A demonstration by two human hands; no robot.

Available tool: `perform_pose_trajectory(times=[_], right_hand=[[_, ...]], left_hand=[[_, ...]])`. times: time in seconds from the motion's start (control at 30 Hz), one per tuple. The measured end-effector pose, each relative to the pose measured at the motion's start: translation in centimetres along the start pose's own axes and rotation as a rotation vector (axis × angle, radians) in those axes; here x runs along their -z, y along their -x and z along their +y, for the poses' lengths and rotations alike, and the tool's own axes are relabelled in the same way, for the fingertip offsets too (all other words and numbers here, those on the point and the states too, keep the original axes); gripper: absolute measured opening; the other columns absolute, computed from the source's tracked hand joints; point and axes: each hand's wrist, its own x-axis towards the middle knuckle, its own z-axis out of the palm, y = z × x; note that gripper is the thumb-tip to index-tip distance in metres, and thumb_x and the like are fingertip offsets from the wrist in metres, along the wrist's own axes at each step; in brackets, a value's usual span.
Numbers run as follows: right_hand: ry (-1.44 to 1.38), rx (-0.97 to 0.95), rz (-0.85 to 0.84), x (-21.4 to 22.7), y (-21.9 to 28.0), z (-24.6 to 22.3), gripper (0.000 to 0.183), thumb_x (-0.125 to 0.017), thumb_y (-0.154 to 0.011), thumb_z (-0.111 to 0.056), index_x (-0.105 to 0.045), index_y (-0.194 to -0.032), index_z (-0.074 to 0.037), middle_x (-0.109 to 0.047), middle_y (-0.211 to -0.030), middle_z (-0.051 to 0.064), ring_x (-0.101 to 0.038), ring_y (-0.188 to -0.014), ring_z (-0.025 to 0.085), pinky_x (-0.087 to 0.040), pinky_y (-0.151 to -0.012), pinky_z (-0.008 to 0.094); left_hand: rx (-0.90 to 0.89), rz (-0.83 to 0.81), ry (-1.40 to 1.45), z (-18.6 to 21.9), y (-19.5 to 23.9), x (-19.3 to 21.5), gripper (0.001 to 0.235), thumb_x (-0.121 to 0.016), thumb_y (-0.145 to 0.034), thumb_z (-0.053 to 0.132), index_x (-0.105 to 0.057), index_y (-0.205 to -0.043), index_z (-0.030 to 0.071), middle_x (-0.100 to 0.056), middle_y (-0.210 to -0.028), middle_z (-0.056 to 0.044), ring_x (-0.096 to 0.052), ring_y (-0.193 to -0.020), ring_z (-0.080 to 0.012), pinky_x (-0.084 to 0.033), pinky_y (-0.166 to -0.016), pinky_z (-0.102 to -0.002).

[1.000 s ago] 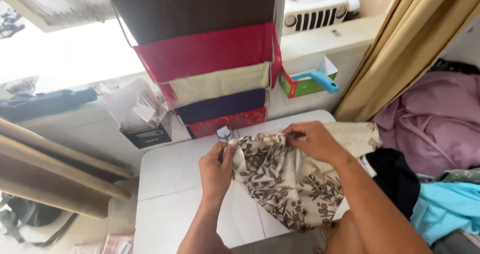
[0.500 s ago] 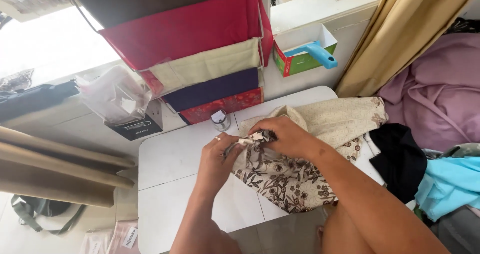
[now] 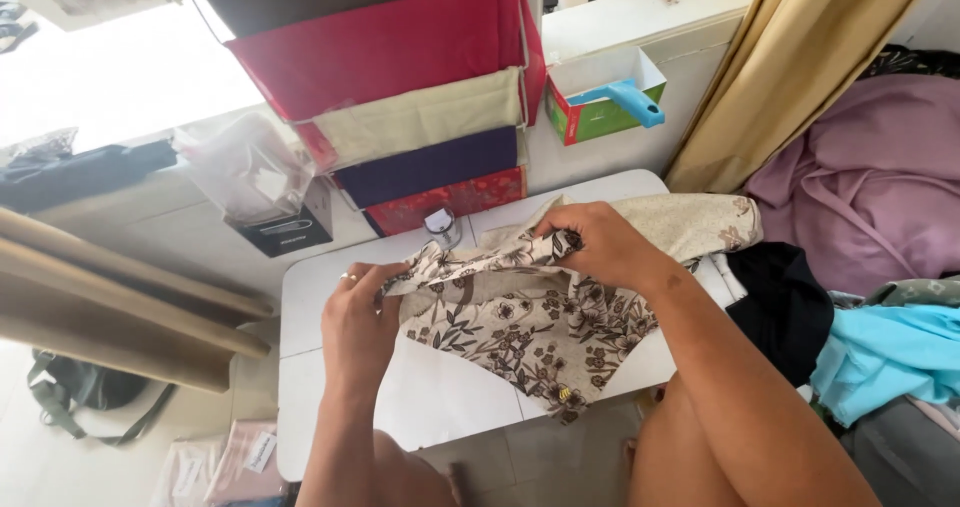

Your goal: The person folds a pink cloth and places it into a clear plastic bag, then seals the bag. Next, the person unfolds a patterned cloth on the table and begins folding it.

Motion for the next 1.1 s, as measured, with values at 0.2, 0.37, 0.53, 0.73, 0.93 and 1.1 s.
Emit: perform_pose_trajectory(times=[0.2,0.37,0.53,0.73,0.93,1.1], right_hand=[[0.038,-0.184,-0.282,-0.3,1.0,-4.3,0.032,-0.083,-0.082,-0.016,-0.076,-0.113,-0.015,-0.079,-0.107,0.007,-0.071,-0.112,0.027,-0.05,-0.105,0.043],[0.103,-0.225,-0.651,-3.9,2.6,-3.5,0.028,-0.075,-0.094,-0.038,-0.074,-0.097,-0.011,-0.072,-0.087,0.005,-0.07,-0.086,0.021,-0.055,-0.087,0.036],[0.187,-0.115,-0.771,-3.5,3.0,-2.7,0.044,-0.078,-0.084,-0.041,-0.074,-0.09,0.003,-0.073,-0.082,0.025,-0.069,-0.081,0.04,-0.053,-0.075,0.05],[0.114,-0.24,-0.701,-0.6,2.0,-7.1,0.052,-0.08,-0.081,-0.046,-0.075,-0.106,0.0,-0.077,-0.101,0.021,-0.073,-0.1,0.036,-0.057,-0.089,0.043],[-0.164,-0.185,-0.444,-2.1,1.4,-6.8,0.046,-0.076,-0.086,-0.023,-0.065,-0.129,-0.009,-0.077,-0.095,0.014,-0.073,-0.095,0.034,-0.055,-0.09,0.045],[-0.224,-0.131,-0.64,-5.4,1.5,-4.0,0.021,-0.08,-0.086,-0.024,-0.075,-0.102,-0.011,-0.075,-0.084,0.004,-0.069,-0.081,0.021,-0.053,-0.08,0.035]], left_hand=[[0.028,0.061,0.263,-2.6,0.1,0.1,0.03,-0.077,-0.079,-0.007,-0.079,-0.098,0.015,-0.072,-0.09,-0.005,-0.075,-0.088,-0.0269,-0.063,-0.081,-0.036],[0.112,0.111,0.495,-2.1,0.0,0.5,0.041,-0.065,-0.084,-0.016,-0.071,-0.117,0.008,-0.074,-0.104,-0.017,-0.072,-0.106,-0.0357,-0.06,-0.094,-0.045],[-0.089,0.098,0.344,-1.1,0.3,0.9,0.063,-0.068,-0.081,-0.015,-0.055,-0.139,0.006,-0.072,-0.119,-0.02,-0.073,-0.099,-0.0396,-0.063,-0.086,-0.046],[-0.356,0.296,0.171,-1.7,0.3,-1.0,0.034,-0.081,-0.083,0.005,-0.074,-0.115,0.015,-0.077,-0.09,0.005,-0.075,-0.085,-0.0166,-0.063,-0.08,-0.03],[-0.304,0.218,0.224,-0.6,0.2,-2.1,0.025,-0.081,-0.085,0.007,-0.078,-0.107,0.019,-0.076,-0.086,0.005,-0.072,-0.075,-0.0154,-0.062,-0.071,-0.03],[-0.223,0.245,0.304,-0.4,-0.7,-2.6,0.021,-0.082,-0.084,0.006,-0.079,-0.102,0.016,-0.075,-0.084,0.0,-0.072,-0.07,-0.0174,-0.062,-0.067,-0.031]])
